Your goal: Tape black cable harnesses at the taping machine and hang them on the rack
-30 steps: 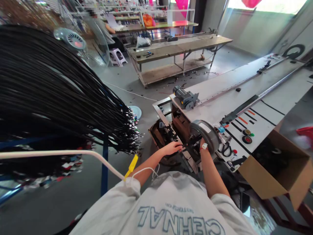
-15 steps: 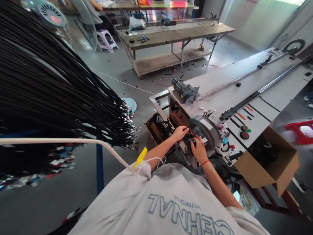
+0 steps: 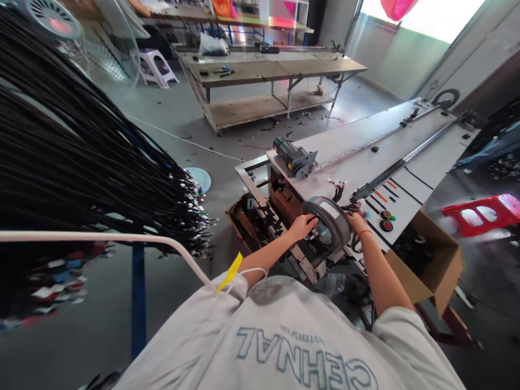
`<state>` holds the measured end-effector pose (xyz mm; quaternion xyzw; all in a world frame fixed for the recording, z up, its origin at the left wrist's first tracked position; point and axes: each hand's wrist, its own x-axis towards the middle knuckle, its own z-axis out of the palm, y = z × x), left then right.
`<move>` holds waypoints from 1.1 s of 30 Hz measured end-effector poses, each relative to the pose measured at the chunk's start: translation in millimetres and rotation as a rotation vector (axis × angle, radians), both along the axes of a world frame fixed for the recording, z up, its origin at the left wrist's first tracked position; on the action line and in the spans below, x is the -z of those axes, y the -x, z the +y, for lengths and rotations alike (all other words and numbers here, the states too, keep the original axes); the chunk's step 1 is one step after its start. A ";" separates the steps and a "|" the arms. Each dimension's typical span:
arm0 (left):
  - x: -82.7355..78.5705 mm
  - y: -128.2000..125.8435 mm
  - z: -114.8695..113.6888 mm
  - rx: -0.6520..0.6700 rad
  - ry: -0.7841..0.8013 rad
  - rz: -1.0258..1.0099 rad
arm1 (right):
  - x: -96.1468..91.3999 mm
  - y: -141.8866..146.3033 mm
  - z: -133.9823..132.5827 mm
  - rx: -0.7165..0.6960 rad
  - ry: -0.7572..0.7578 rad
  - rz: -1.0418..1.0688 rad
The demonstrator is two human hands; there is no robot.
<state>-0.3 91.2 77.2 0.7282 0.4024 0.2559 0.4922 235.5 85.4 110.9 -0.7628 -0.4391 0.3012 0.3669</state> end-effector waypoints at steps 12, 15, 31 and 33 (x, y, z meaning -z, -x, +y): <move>13.6 36.4 15.7 0.006 0.001 0.045 | 50.0 120.8 -89.4 -0.436 -0.261 -0.452; 14.0 45.6 8.8 0.022 -0.006 0.026 | 83.8 117.2 -61.9 -0.310 -0.082 -0.458; 41.7 61.8 -25.5 0.113 0.052 -0.010 | 61.3 107.4 -61.2 -0.370 -0.421 -0.297; 47.1 58.8 -28.9 0.120 0.063 0.019 | 55.4 110.1 -55.0 -0.413 -0.432 -0.315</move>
